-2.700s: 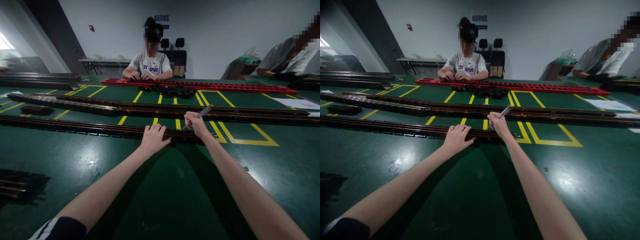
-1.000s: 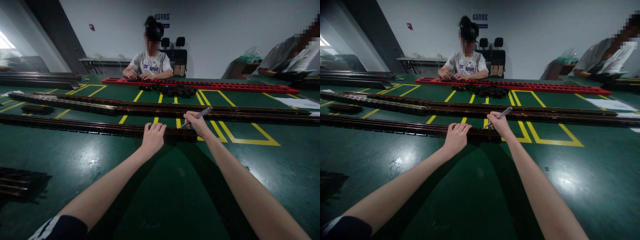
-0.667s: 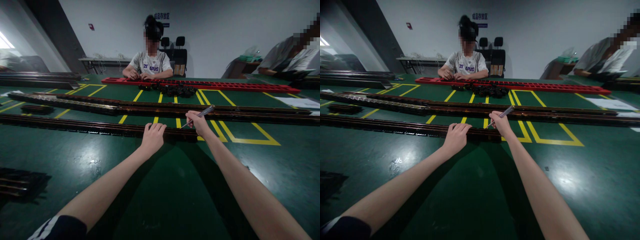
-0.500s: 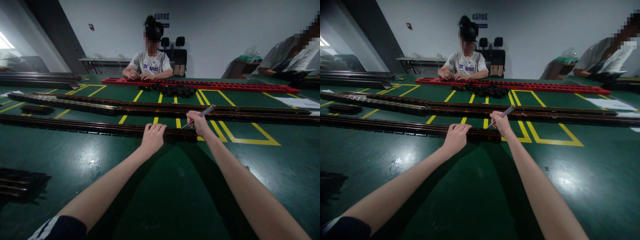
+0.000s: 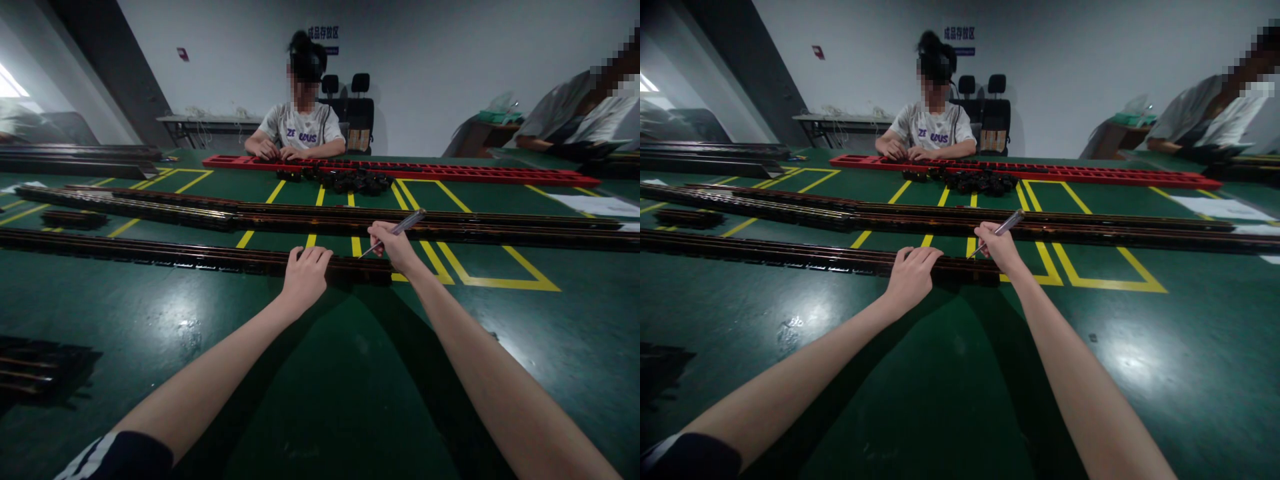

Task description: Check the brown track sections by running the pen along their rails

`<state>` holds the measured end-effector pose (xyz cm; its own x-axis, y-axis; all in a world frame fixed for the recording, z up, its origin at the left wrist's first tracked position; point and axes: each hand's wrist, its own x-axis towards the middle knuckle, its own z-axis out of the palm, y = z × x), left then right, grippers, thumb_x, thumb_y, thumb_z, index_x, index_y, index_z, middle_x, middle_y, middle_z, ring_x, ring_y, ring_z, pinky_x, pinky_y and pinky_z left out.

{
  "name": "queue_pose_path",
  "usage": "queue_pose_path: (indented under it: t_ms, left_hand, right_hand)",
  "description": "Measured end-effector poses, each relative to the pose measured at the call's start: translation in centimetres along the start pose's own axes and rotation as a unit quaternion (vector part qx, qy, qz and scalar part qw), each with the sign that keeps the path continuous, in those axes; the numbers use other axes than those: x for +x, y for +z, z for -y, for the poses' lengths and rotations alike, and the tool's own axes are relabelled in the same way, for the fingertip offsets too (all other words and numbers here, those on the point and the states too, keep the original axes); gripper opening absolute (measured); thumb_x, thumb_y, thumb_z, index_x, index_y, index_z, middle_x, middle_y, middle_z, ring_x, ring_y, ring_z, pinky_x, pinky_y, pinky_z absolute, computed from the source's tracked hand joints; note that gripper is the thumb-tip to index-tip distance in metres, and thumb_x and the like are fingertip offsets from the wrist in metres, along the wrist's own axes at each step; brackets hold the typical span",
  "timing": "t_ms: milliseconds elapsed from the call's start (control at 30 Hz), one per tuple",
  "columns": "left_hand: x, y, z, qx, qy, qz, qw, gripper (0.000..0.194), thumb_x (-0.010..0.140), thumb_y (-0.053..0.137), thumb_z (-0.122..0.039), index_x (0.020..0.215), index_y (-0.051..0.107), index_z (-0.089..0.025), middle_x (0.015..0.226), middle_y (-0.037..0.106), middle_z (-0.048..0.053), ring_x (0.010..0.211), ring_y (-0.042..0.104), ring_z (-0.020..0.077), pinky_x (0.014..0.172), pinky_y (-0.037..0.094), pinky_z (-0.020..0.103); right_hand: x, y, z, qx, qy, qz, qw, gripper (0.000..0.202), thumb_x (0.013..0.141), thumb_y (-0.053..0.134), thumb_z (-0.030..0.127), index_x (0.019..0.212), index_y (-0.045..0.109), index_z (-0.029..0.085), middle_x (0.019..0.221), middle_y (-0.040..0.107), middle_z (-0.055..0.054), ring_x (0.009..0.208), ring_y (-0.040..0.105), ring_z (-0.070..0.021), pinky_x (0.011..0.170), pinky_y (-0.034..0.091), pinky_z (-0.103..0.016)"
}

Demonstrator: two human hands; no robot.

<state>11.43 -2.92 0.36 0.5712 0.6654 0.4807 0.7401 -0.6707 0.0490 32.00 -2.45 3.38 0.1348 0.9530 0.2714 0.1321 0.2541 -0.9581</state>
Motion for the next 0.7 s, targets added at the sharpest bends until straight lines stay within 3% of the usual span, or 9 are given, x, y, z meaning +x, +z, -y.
queue_pose_path:
  t_ms: [300,500,700]
  left_hand:
    - [0.12,-0.42,0.26,-0.031,0.016,0.016,0.999,0.044,0.084,0.037,-0.003,0.120,0.062,-0.015,0.124,0.065,0.010,0.120,0.056,0.0231,0.105,0.037,0.046]
    - [0.12,-0.23,0.28,-0.039,0.017,0.015,0.999,0.039,0.087,0.045,-0.023,0.123,0.059,-0.016,0.127,0.063,0.010,0.120,0.055,0.0252,0.104,0.037,0.046]
    - [0.21,-0.12,0.12,-0.023,0.007,0.014,1.000,0.036,0.090,0.050,-0.036,0.118,0.061,-0.016,0.116,0.068,0.011,0.108,0.061,0.0260,0.095,0.042,0.044]
  right_hand:
    - [0.00,-0.28,0.10,-0.003,0.007,0.023,1.000,0.036,0.070,0.066,0.039,0.047,0.046,0.020,0.041,0.042,0.005,0.037,0.038,-0.0068,0.036,0.032,-0.020]
    - [-0.09,-0.14,-0.02,-0.001,-0.003,0.013,1.000,0.040,0.071,0.067,0.043,0.047,0.045,0.020,0.040,0.041,0.005,0.036,0.037,-0.0066,0.036,0.031,-0.020]
    - [-0.08,-0.08,-0.08,0.011,-0.003,0.014,1.000,0.039,0.070,0.067,0.042,0.047,0.045,0.020,0.040,0.041,0.005,0.035,0.037,-0.0069,0.036,0.030,-0.021]
